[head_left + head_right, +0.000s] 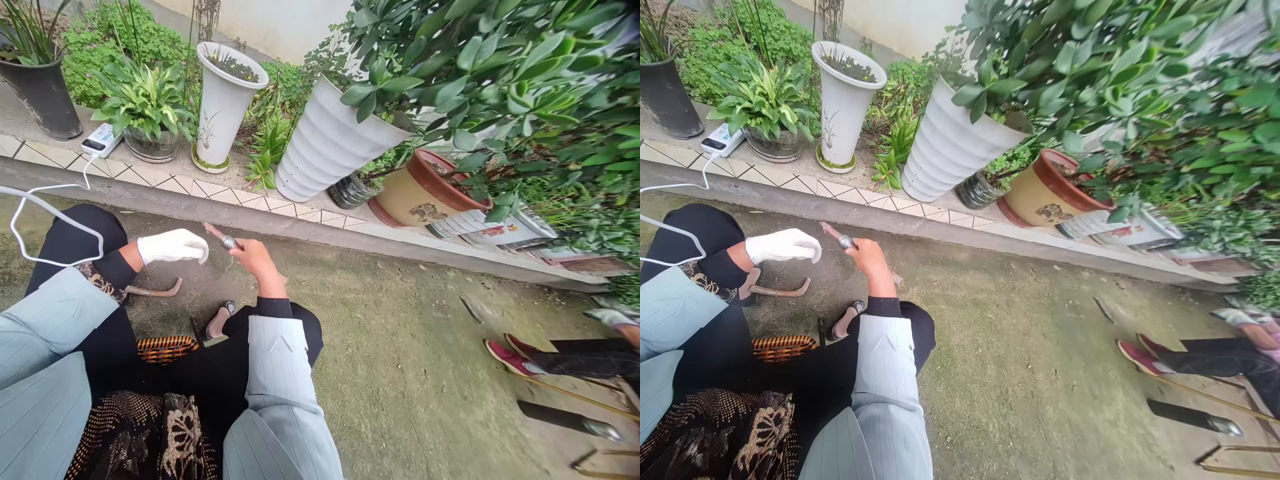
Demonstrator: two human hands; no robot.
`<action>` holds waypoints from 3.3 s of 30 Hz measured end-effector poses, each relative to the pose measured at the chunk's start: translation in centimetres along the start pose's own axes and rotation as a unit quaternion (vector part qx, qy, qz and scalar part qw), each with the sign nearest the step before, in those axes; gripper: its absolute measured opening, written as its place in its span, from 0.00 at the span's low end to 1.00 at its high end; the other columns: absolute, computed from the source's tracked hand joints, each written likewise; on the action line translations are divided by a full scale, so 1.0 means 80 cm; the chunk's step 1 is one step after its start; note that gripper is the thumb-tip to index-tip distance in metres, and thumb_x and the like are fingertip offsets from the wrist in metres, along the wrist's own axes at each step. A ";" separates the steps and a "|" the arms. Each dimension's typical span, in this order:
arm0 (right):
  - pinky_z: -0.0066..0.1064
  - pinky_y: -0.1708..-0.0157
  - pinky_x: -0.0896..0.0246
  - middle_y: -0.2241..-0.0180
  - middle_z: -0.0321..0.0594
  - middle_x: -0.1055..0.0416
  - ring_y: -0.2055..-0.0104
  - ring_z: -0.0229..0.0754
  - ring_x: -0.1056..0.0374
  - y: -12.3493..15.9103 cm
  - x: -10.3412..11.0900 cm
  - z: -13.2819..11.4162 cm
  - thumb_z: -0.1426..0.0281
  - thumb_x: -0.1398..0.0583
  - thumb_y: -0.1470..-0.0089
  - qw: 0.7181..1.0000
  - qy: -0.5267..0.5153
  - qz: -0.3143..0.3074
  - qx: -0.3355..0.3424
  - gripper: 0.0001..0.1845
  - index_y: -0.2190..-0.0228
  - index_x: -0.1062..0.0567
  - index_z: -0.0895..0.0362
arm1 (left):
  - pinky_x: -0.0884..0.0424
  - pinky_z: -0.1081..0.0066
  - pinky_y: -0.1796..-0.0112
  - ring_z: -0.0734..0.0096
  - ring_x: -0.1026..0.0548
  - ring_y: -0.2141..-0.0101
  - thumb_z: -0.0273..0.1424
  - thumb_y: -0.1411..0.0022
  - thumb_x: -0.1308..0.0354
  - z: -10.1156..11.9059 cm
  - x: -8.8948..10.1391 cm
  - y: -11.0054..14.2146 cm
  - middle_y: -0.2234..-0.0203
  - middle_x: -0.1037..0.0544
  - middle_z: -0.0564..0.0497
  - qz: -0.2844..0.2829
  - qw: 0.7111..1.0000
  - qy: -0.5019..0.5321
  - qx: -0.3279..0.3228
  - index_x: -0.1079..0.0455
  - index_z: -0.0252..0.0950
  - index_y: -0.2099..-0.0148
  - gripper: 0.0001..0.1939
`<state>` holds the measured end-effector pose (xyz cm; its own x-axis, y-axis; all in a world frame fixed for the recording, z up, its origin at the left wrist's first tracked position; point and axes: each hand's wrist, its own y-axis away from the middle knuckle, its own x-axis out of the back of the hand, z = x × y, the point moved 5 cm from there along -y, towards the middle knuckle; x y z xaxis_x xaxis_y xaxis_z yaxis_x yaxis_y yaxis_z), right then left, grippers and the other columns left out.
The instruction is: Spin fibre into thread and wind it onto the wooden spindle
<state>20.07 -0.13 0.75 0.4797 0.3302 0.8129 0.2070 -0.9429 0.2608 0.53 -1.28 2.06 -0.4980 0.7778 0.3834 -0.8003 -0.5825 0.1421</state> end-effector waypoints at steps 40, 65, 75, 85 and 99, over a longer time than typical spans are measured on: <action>0.23 0.78 0.47 0.76 0.33 0.34 0.78 0.30 0.43 0.005 0.036 -0.004 0.59 0.38 0.54 0.875 -0.464 0.119 0.068 0.16 0.66 0.25 0.59 | 0.42 0.78 0.78 0.78 0.39 0.80 0.41 0.40 0.47 -0.026 -0.006 -0.013 0.82 0.34 0.54 0.040 0.994 0.099 0.039 0.29 0.31 0.65 0.16; 0.23 0.76 0.45 0.76 0.32 0.33 0.77 0.30 0.41 0.022 0.014 -0.031 0.61 0.36 0.55 0.906 -0.401 -0.087 0.105 0.14 0.70 0.26 0.59 | 0.41 0.77 0.77 0.77 0.37 0.79 0.40 0.41 0.46 -0.021 0.002 -0.014 0.80 0.33 0.53 0.081 0.991 0.103 0.040 0.30 0.31 0.65 0.16; 0.27 0.73 0.46 0.76 0.36 0.30 0.74 0.36 0.38 -0.010 0.007 0.018 0.66 0.41 0.50 0.994 -0.061 0.065 -0.069 0.09 0.69 0.24 0.57 | 0.42 0.77 0.78 0.79 0.40 0.80 0.41 0.40 0.47 -0.006 -0.017 -0.004 0.78 0.31 0.52 -0.076 0.994 0.079 0.004 0.28 0.32 0.65 0.17; 0.24 0.77 0.46 0.79 0.30 0.33 0.79 0.30 0.42 0.039 -0.036 -0.029 0.67 0.37 0.55 0.900 -0.156 -0.397 0.087 0.11 0.67 0.22 0.59 | 0.42 0.77 0.76 0.78 0.38 0.78 0.39 0.41 0.47 -0.034 0.015 -0.009 0.76 0.30 0.53 0.103 0.994 -0.001 0.039 0.29 0.32 0.65 0.14; 0.28 0.72 0.47 0.72 0.41 0.26 0.71 0.38 0.35 -0.009 -0.004 0.009 0.67 0.40 0.49 0.998 0.034 0.007 -0.053 0.08 0.69 0.23 0.57 | 0.44 0.76 0.78 0.79 0.40 0.80 0.39 0.41 0.45 -0.004 -0.023 -0.005 0.78 0.32 0.53 -0.082 0.990 0.110 0.029 0.28 0.31 0.66 0.15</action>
<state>20.35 0.45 -0.08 0.4229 0.3173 0.8488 0.1074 -0.9476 0.3007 1.68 -2.43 1.00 -0.4281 0.8923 0.1437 -0.8596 -0.4511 0.2401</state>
